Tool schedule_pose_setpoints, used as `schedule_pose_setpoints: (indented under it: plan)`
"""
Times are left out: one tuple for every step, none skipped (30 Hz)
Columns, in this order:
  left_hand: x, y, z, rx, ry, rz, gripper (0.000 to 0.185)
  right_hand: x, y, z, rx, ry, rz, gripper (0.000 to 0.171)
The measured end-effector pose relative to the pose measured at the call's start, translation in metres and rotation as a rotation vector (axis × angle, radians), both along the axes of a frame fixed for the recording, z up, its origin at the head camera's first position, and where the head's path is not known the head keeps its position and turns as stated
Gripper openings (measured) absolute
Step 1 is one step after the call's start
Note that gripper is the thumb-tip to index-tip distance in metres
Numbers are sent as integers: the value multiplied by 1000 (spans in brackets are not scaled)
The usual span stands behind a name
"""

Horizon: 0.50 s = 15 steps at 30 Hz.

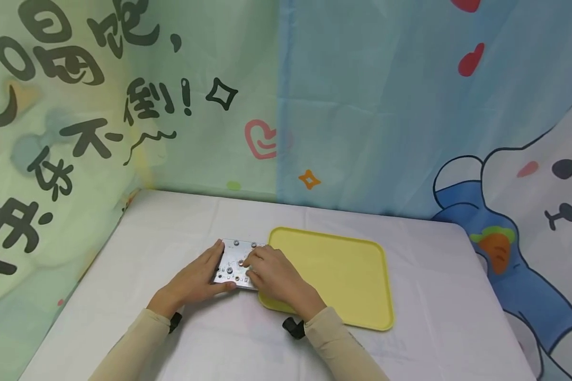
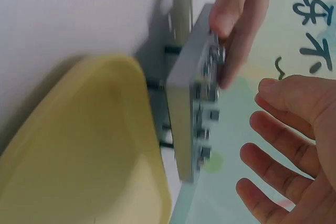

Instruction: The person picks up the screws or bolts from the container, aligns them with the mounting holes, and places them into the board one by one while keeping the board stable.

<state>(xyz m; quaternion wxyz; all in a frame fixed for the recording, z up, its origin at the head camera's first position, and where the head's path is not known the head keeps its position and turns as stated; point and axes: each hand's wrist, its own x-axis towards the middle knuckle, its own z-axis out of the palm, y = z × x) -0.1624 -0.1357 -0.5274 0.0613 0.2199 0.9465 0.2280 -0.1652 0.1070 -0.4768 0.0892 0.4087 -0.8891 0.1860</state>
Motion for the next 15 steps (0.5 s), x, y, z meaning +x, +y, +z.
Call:
schedule_pose_setpoints:
  plan:
    - [1,-1,1,0,7,2,110,1,3,1,-6,3,-14,9]
    - [1,-1,1,-5,14,3,110,2,7,2,-11,3,-28,9]
    - [2,-1,3,-4,18,7,110,3,12,2,-19,5,-41,10]
    - [4,-2,5,-4,20,9,109,4,16,3,-24,9,-53,11]
    - [6,-2,6,-1,28,12,109,6,20,3,-27,16,-65,11]
    - [9,-3,7,5,35,14,108,8,25,4,-31,26,-74,13]
    - [12,-3,9,11,44,16,108,10,29,4,-38,37,-81,14]
    - [15,-4,10,12,45,18,108,12,34,4,-48,47,-88,15]
    - [18,-4,12,17,49,20,108,14,38,3,-57,60,-95,16]
    - [22,-5,12,15,56,21,108,17,43,2,-62,73,-102,18]
    - [26,-5,13,12,66,23,108,19,47,1,-68,85,-108,19]
    - [30,-6,13,12,74,26,108,22,51,0,-77,92,-109,20]
    - [34,-6,14,15,79,29,107,25,55,-1,-82,98,-114,20]
    - [38,-6,14,12,83,30,107,27,58,-2,-87,100,-117,21]
    - [42,-6,15,11,89,29,107,30,62,-4,-90,103,-119,21]
